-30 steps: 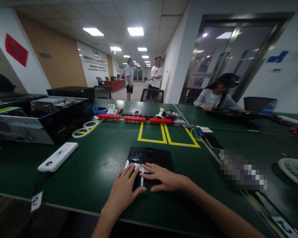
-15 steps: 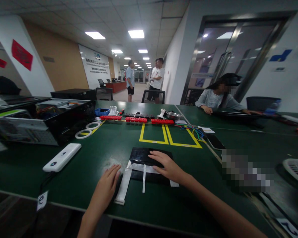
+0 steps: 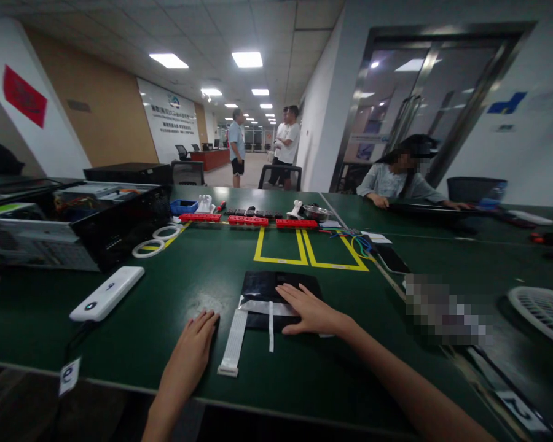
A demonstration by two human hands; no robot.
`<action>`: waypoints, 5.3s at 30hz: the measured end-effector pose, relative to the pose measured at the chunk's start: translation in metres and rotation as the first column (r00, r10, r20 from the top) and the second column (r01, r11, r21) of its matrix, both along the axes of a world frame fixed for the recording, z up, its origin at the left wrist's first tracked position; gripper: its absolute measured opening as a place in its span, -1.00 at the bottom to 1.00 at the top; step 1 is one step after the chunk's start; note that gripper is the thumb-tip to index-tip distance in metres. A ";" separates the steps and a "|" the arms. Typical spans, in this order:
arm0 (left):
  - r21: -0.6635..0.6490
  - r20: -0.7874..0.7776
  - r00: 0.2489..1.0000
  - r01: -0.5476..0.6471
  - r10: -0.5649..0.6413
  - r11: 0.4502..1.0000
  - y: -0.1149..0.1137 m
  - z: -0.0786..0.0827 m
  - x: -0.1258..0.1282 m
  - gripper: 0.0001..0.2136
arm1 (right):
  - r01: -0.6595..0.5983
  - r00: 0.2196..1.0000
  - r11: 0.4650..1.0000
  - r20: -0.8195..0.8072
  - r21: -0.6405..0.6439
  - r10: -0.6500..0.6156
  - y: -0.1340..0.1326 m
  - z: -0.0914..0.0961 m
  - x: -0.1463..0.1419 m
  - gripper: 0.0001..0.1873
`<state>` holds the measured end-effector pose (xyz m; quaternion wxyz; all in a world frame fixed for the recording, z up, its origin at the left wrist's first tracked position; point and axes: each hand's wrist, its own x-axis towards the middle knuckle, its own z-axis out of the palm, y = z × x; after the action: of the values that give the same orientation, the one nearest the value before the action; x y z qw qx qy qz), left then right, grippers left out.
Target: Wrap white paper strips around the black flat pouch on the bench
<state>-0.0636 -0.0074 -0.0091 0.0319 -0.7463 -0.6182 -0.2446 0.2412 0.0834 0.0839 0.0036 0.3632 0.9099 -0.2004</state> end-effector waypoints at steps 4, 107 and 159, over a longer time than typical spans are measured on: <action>0.022 0.023 1.000 0.002 -0.002 1.000 0.001 -0.003 -0.001 -0.64 | 0.031 0.999 0.998 0.018 -0.061 -0.030 0.014 0.001 0.022 0.08; 0.018 0.020 1.000 0.008 -0.008 1.000 0.002 -0.004 0.001 -0.63 | 0.195 0.973 0.969 0.095 0.152 -0.211 0.034 0.003 0.075 0.08; -0.131 -0.184 0.971 0.128 -0.151 0.983 -0.007 0.023 0.015 -0.60 | 0.643 0.370 0.207 -0.062 0.737 -0.927 0.072 0.002 0.172 -0.63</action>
<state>-0.0489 -0.0140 0.0142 0.0305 -0.8087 -0.5715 -0.1357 0.4136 0.1554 0.0863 -0.0449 0.7905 0.5616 0.2401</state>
